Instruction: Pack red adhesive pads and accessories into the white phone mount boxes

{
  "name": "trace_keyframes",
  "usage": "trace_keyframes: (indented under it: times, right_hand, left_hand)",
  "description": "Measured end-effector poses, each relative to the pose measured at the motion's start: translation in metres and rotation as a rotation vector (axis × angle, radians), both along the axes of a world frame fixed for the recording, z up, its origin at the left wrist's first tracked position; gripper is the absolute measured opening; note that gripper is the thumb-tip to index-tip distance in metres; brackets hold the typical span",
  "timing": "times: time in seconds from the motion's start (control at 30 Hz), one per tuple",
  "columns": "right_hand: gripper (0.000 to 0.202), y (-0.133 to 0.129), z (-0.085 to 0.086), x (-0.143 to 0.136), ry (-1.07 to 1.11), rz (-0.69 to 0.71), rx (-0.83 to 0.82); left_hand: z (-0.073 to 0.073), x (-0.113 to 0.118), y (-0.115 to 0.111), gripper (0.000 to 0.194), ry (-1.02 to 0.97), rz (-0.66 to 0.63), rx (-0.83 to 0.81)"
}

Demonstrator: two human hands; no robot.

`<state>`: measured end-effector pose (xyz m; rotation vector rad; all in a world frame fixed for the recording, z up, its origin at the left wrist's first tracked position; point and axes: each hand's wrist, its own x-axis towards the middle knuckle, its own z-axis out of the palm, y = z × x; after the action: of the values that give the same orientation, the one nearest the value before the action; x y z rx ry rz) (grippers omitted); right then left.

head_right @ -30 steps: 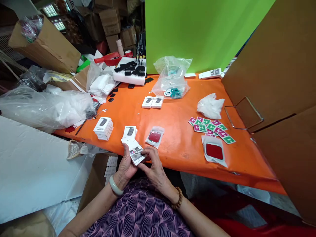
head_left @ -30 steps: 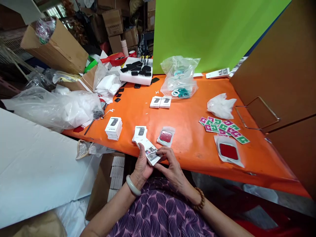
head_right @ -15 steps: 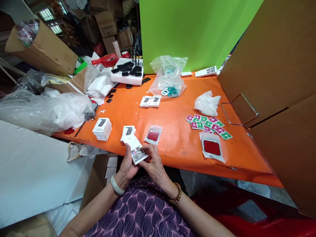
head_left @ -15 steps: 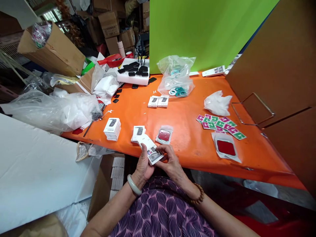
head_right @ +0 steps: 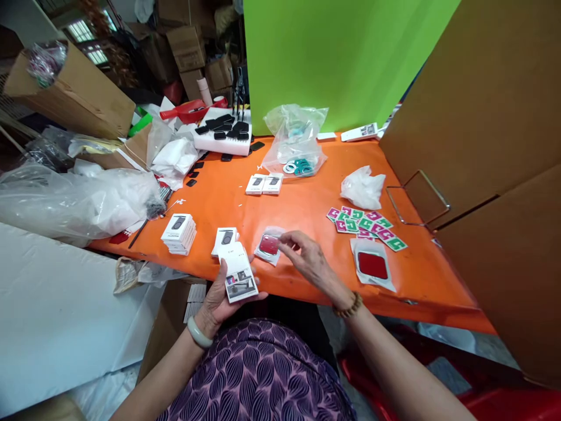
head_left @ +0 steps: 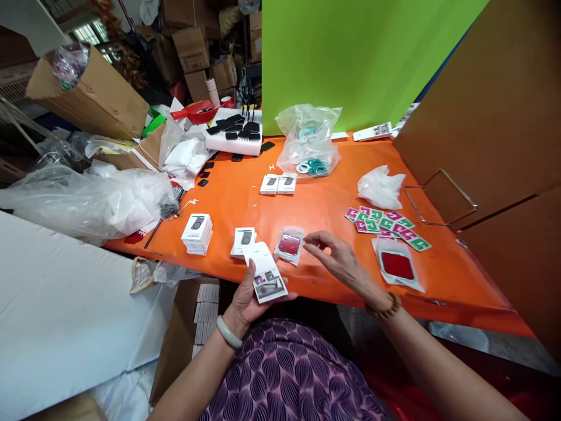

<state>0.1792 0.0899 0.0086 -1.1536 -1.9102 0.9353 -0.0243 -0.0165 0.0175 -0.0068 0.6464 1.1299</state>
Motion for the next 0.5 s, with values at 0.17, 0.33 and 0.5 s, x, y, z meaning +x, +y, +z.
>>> trace_keyframes:
  times: [0.17, 0.33, 0.5]
  right_hand:
    - [0.031, 0.062, -0.033, -0.005, -0.334, -0.076, 0.088]
    - [0.022, 0.077, -0.047, -0.023, -0.39, 0.005, -0.087]
    - [0.033, 0.06, -0.03, -0.012, 0.037, 0.077, -0.264]
  left_hand:
    - [-0.019, 0.002, -0.007, 0.051, 0.219, 0.001, 0.008]
    - [-0.03, -0.003, -0.012, 0.054, 0.307, -0.047, 0.071]
    - [-0.031, -0.012, -0.018, 0.058, 0.292, -0.109, 0.124]
